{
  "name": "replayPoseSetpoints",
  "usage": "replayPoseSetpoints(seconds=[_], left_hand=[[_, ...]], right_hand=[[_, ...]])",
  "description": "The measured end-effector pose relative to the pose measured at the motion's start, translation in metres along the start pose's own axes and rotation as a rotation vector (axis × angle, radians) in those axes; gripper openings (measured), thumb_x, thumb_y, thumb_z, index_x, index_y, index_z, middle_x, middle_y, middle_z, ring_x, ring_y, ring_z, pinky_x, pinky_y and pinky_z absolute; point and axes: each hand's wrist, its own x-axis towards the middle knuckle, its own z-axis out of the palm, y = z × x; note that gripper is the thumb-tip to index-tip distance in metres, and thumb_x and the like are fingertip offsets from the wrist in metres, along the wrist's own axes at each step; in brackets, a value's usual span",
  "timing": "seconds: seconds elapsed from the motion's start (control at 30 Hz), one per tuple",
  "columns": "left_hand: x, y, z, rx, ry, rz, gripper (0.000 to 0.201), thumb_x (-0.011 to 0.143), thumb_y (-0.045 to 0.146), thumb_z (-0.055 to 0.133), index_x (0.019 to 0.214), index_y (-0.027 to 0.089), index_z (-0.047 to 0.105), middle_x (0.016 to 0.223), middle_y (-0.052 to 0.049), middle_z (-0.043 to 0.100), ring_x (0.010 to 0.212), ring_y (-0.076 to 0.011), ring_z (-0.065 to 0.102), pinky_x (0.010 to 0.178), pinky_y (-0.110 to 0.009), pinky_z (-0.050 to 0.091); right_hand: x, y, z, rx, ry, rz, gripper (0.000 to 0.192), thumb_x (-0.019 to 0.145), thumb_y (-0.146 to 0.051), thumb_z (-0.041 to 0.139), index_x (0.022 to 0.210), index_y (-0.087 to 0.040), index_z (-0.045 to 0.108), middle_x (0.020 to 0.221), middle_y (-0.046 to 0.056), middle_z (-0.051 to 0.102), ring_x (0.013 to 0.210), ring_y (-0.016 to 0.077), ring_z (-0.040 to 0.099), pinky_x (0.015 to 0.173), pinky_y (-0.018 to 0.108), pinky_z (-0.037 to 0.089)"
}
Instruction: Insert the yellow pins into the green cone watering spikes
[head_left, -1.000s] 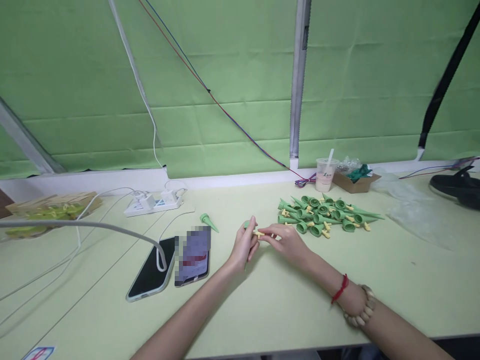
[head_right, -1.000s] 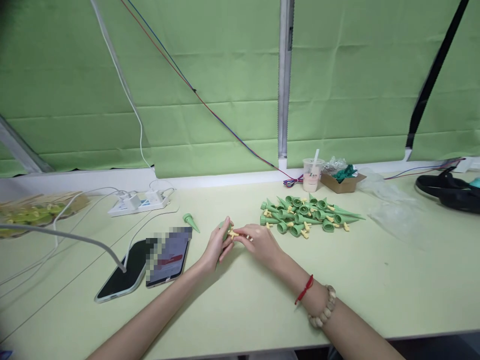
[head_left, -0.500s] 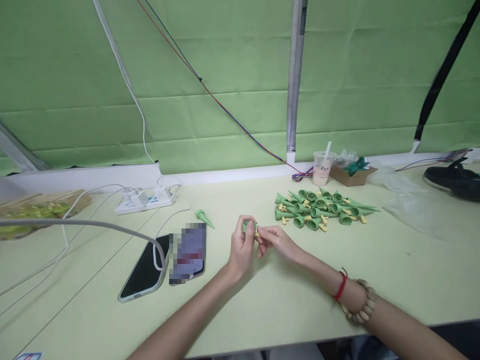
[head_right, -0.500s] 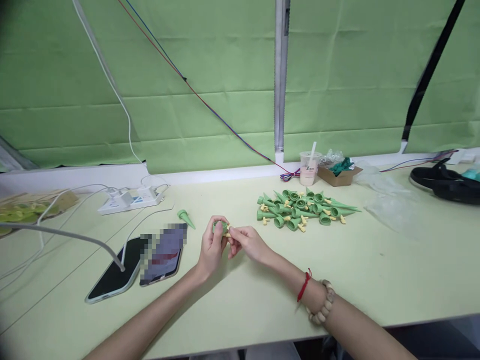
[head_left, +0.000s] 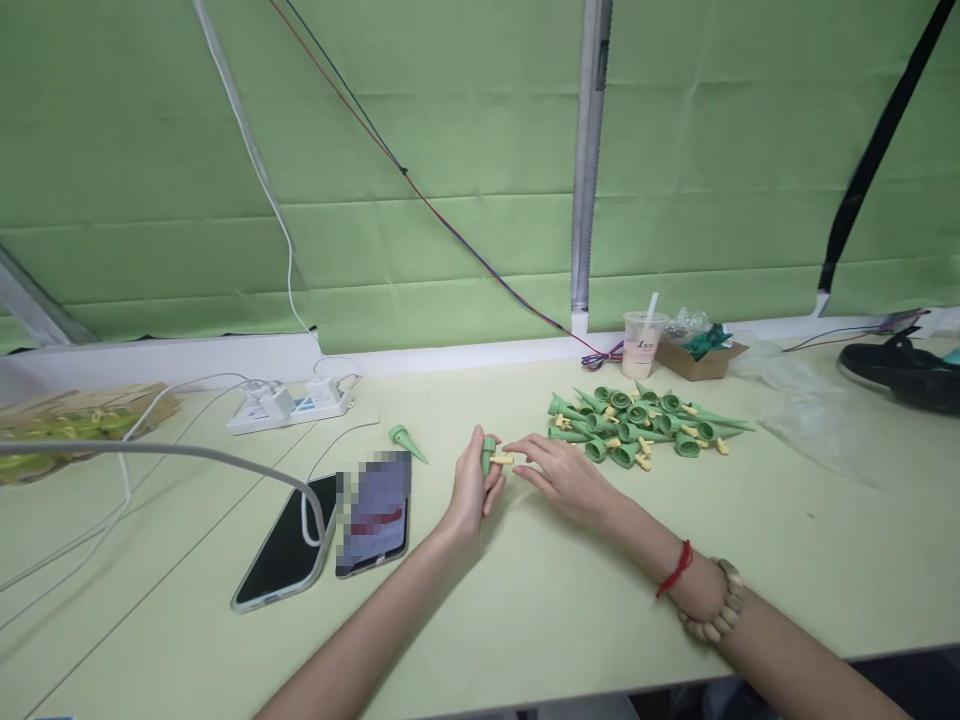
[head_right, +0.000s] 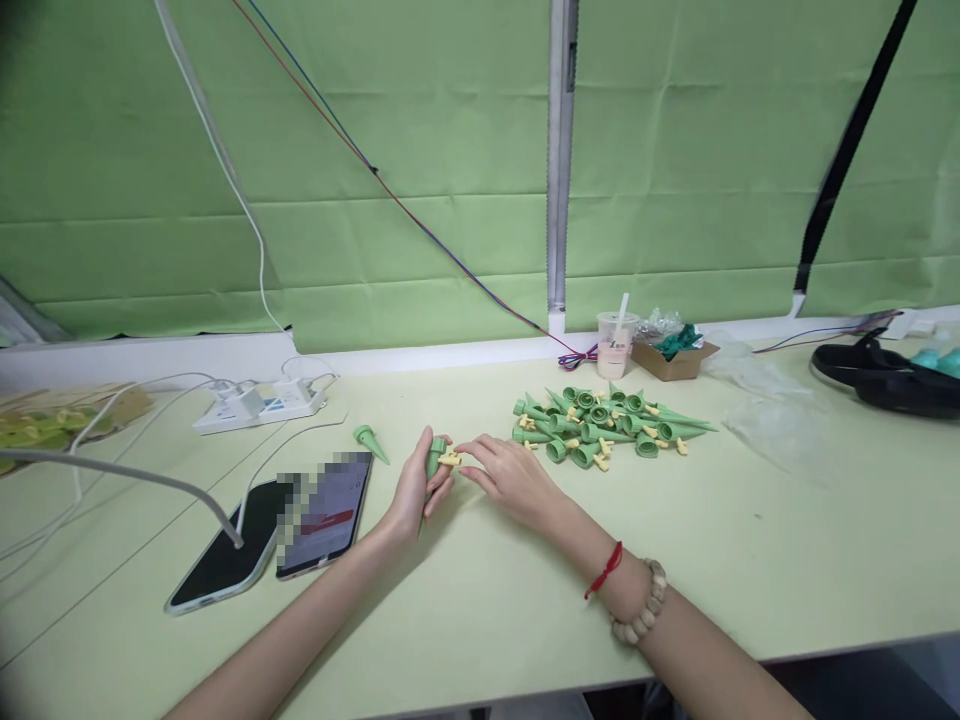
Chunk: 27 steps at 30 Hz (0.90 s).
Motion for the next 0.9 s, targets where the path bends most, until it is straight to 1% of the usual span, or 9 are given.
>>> replayPoseSetpoints(seconds=[0.1,0.3,0.43,0.5,0.57,0.63,0.7,0.8,0.9], left_hand=[[-0.001,0.003,0.000,-0.006,-0.044,-0.007,0.048,0.078,0.065,0.035,0.081,0.018,0.046,0.034,0.012,0.023,0.022,-0.0052,0.018,0.028,-0.018,0.011],[-0.002,-0.003,0.003,0.010,-0.193,-0.123,0.047,0.080,0.063,0.034,0.077,0.018,0.048,0.032,0.011,0.021,0.021,-0.0050,0.016,0.028,-0.018,0.009],[-0.006,-0.010,0.005,0.020,-0.158,-0.123,0.050,0.078,0.067,0.032,0.072,0.019,0.043,0.033,0.011,0.020,0.022,-0.0047,0.014,0.028,-0.018,0.007],[-0.009,-0.014,0.007,0.022,-0.101,-0.073,0.050,0.078,0.068,0.031,0.074,0.019,0.043,0.036,0.011,0.019,0.024,-0.0046,0.014,0.029,-0.018,0.007],[-0.011,-0.016,0.009,0.006,-0.016,0.010,0.048,0.078,0.066,0.033,0.077,0.020,0.044,0.040,0.010,0.022,0.028,-0.0045,0.019,0.030,-0.017,0.012],[-0.013,-0.018,0.010,0.016,0.059,0.135,0.043,0.079,0.063,0.038,0.080,0.020,0.045,0.048,0.009,0.029,0.035,-0.0043,0.028,0.035,-0.016,0.021],[-0.013,-0.019,0.008,0.079,0.086,0.265,0.040,0.080,0.059,0.039,0.082,0.020,0.045,0.054,0.007,0.035,0.042,-0.0049,0.035,0.040,-0.016,0.028],[-0.013,-0.020,0.003,0.212,0.057,0.394,0.038,0.083,0.057,0.034,0.086,0.020,0.045,0.051,0.007,0.035,0.041,-0.0067,0.035,0.041,-0.018,0.028],[-0.014,-0.020,-0.001,0.306,0.021,0.456,0.038,0.083,0.057,0.035,0.090,0.021,0.044,0.045,0.009,0.031,0.039,-0.0074,0.032,0.040,-0.019,0.024]], right_hand=[[0.001,0.009,0.000,-0.029,0.018,-0.079,0.028,0.092,-0.037,0.040,0.110,-0.021,0.053,0.107,0.006,0.060,0.097,0.0178,0.056,0.080,0.029,0.039],[0.000,0.020,0.000,-0.145,-0.084,-0.183,0.023,0.093,-0.031,0.037,0.099,-0.018,0.055,0.093,0.007,0.060,0.084,0.0175,0.055,0.075,0.030,0.037],[-0.003,0.016,0.005,-0.174,-0.139,-0.189,0.026,0.094,-0.021,0.028,0.091,-0.016,0.053,0.083,0.007,0.058,0.076,0.0176,0.052,0.069,0.031,0.036],[-0.004,0.011,0.009,-0.113,-0.141,-0.152,0.027,0.094,-0.020,0.027,0.085,-0.016,0.051,0.080,0.007,0.057,0.074,0.0174,0.051,0.069,0.031,0.036],[-0.006,0.005,0.012,-0.022,-0.146,-0.099,0.028,0.094,-0.021,0.025,0.080,-0.017,0.049,0.076,0.006,0.056,0.069,0.0168,0.049,0.068,0.031,0.035],[-0.008,-0.002,0.015,0.124,-0.145,-0.027,0.029,0.094,-0.023,0.024,0.076,-0.018,0.046,0.072,0.004,0.054,0.065,0.0157,0.046,0.066,0.031,0.034],[-0.010,-0.010,0.019,0.374,-0.138,0.083,0.031,0.094,-0.030,0.024,0.072,-0.019,0.043,0.066,0.001,0.048,0.060,0.0137,0.043,0.062,0.029,0.033],[-0.010,-0.022,0.025,0.912,-0.150,0.294,0.038,0.091,-0.047,0.027,0.066,-0.020,0.039,0.054,-0.005,0.035,0.048,0.0102,0.034,0.050,0.025,0.030],[-0.006,-0.028,0.032,1.371,-0.213,0.452,0.046,0.083,-0.060,0.035,0.060,-0.021,0.033,0.044,-0.009,0.027,0.038,0.0078,0.029,0.044,0.023,0.026]])
